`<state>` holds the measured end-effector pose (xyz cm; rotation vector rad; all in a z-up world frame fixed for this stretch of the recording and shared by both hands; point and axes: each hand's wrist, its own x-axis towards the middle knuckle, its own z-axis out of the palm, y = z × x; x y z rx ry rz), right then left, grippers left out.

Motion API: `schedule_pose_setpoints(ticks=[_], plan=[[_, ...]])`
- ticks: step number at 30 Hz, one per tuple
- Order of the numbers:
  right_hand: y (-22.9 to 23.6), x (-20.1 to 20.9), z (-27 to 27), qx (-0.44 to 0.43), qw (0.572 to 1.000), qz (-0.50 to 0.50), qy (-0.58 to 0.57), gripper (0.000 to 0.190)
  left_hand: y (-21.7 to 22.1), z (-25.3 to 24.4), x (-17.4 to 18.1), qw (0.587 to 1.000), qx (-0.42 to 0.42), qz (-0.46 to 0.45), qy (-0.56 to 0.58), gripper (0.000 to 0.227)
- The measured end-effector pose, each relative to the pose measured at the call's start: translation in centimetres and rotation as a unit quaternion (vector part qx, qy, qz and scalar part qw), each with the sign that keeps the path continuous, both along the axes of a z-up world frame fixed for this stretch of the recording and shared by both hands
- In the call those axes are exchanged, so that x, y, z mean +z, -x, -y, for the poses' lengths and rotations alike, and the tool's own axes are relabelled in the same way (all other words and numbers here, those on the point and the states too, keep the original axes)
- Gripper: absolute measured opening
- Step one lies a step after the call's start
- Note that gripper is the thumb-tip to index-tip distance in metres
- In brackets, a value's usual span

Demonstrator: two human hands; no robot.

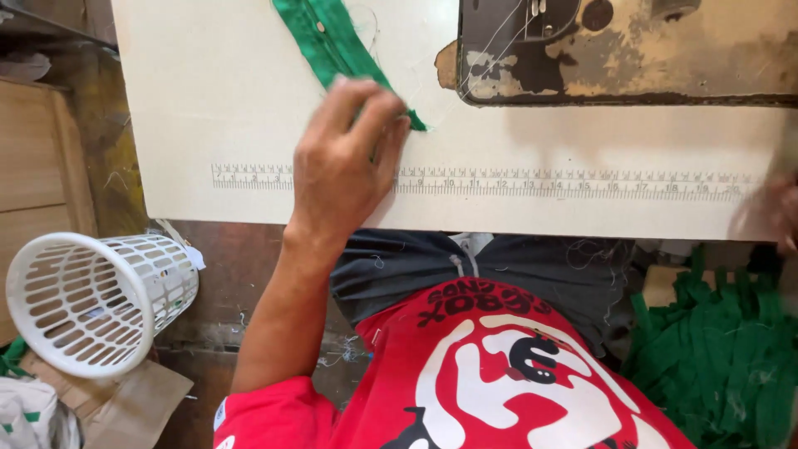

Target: Assembling a canvas tote bag by sewing green straps and a zipper using an industrial sewing machine and trimming with scissors.

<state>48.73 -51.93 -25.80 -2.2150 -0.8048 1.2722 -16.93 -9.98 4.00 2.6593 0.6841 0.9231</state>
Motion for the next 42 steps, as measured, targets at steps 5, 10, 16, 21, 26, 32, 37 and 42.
schedule_pose_setpoints(ticks=[5, 10, 16, 21, 26, 32, 37, 42], plan=[[18.3, 10.4, 1.1, -0.026, 0.992, -0.122, -0.002, 0.103, 0.6, 1.4, 0.0, 0.999, -0.037, 0.010, 0.033, 0.013], [35.7, 29.1, -0.9, -0.071, 0.967, -0.243, -0.006, 0.109, 0.5, 3.8, 0.2, 0.996, -0.041, -0.059, 0.044, 0.027], [39.7, 32.3, -7.3, -0.048, 0.991, -0.121, 0.042, 0.123, 1.0, 4.4, 0.0, 0.992, -0.068, -0.044, 0.097, 0.031], [39.8, 33.3, -10.7, 0.100, 0.989, 0.045, 0.099, 0.128, 1.4, 4.1, -0.5, 0.991, -0.077, -0.038, 0.107, 0.035], [39.5, 32.8, -10.9, 0.072, 0.992, 0.004, 0.108, 0.128, 1.2, 4.0, -0.4, 0.989, -0.086, -0.020, 0.115, 0.031], [41.1, 32.6, -11.3, -0.048, 0.988, -0.068, 0.128, 0.106, 1.2, 4.0, -0.5, 0.990, -0.082, -0.026, 0.110, 0.032], [40.3, 30.0, -6.9, -0.146, 0.970, -0.178, -0.083, 0.113, 1.6, 5.3, 0.6, 0.986, -0.100, -0.055, 0.125, 0.037], [35.8, 28.2, -1.5, -0.119, 0.974, -0.190, -0.034, 0.125, 2.4, 1.9, 0.3, 0.993, -0.080, 0.039, 0.083, 0.039]])
